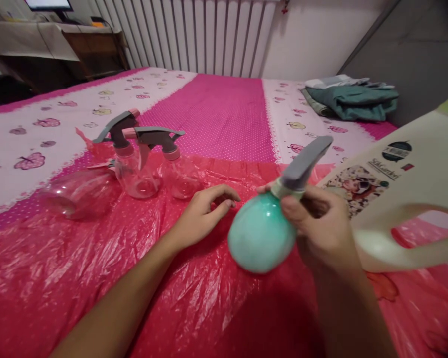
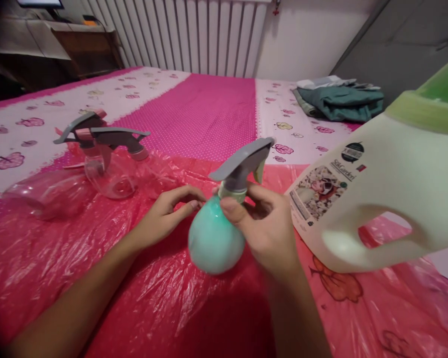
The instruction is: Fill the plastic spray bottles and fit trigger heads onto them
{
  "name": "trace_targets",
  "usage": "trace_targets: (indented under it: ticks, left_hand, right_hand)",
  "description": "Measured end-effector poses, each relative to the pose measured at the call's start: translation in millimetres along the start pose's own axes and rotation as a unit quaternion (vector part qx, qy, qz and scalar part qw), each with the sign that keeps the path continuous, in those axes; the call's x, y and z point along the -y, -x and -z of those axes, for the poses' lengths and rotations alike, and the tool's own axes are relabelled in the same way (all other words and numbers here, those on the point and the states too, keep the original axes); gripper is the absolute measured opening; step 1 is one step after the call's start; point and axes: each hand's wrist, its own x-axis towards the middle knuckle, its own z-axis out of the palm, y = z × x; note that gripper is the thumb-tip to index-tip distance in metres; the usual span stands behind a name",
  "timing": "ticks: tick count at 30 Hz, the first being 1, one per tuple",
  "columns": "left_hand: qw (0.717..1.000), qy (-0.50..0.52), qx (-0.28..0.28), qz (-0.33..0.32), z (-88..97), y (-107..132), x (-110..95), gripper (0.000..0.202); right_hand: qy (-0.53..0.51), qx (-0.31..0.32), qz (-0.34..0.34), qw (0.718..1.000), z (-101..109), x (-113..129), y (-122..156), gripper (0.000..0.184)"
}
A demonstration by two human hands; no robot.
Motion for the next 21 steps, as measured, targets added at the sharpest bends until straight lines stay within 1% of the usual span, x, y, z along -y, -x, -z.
trace_targets:
  ticks: [1, 3, 5, 7, 8, 10, 12, 14, 15, 17, 18, 19, 21]
  left_hand:
    - [1.0, -0.001, 0.0, 0.0, -0.1, 0.0, -0.1, 0.015]
    - [1.0, -0.001, -0.001, -0.004, -0.2, -0.2, 0.0, 0.015]
    - [1.0, 0.0, -0.004, -0.007, -0.4, -0.3, 0.2, 0.015]
    - [1.0, 0.0, -0.005, -0.006, -0.6, -0.4, 0.5, 0.015]
    - [1.0, -0.001, -0.003, -0.003, -0.7, -0.3, 0.6, 0.015]
    - [1.0, 0.0, -0.001, -0.004, -0.9, -0.2, 0.7, 0.015]
    - [1.0, 0.001, -0.002, -0.007, -1.0, 0.1, 0.6, 0.015]
    - [1.0, 0.002, -0.002, -0.007, -0.9, 0.3, 0.3, 0.015]
    - [1.0, 0.002, -0.001, -0.005, -0.9, 0.4, 0.1, 0.015]
    - [1.0, 0.002, -0.001, -0.003, -0.8, 0.4, -0.1, 0.015]
    - [1.0, 0.001, -0.001, -0.004, -0.9, 0.3, 0.1, 0.015]
    - [1.0, 0.0, -0.002, -0.004, -0.9, 0.2, 0.4, 0.015]
    - [1.0, 0.0, -0.002, -0.006, -0.9, -0.1, 1.6, 0.015]
  right_hand:
    - [-0.007, -0.006, 0.001, 1.0, 0.2, 0.1, -0.1, 0.031]
    - [0.031, -0.029, 0.004, 0.999, 0.1, 0.5, -0.4, 0.027]
    - [0.054, -0.021, 0.004, 0.998, 0.0, 0.4, -0.9, 0.023]
    - [0.028, -0.009, 0.003, 1.0, 0.3, -0.6, -1.4, 0.025]
    - [0.025, -0.016, 0.003, 1.0, 0.6, -1.4, -1.6, 0.026]
    - [0.059, -0.037, 0.003, 0.998, 1.3, -3.1, -2.2, 0.026]
    - [0.067, -0.022, -0.002, 0.998, 1.7, -4.5, -2.6, 0.025]
    - [0.029, -0.006, -0.008, 1.0, 1.8, -5.0, -3.0, 0.027]
    - [0.025, -0.013, -0.009, 1.0, 1.9, -4.8, -3.2, 0.027]
    - [0.055, -0.026, -0.011, 0.998, 2.2, -3.9, -3.5, 0.025]
    - [0.063, -0.017, -0.011, 0.998, 2.5, -3.3, -3.7, 0.024]
    - [0.05, -0.002, -0.013, 0.999, 2.8, -2.7, -3.8, 0.025]
    - [-0.007, 0.02, -0.017, 1.0, 3.4, -2.0, -3.8, 0.029]
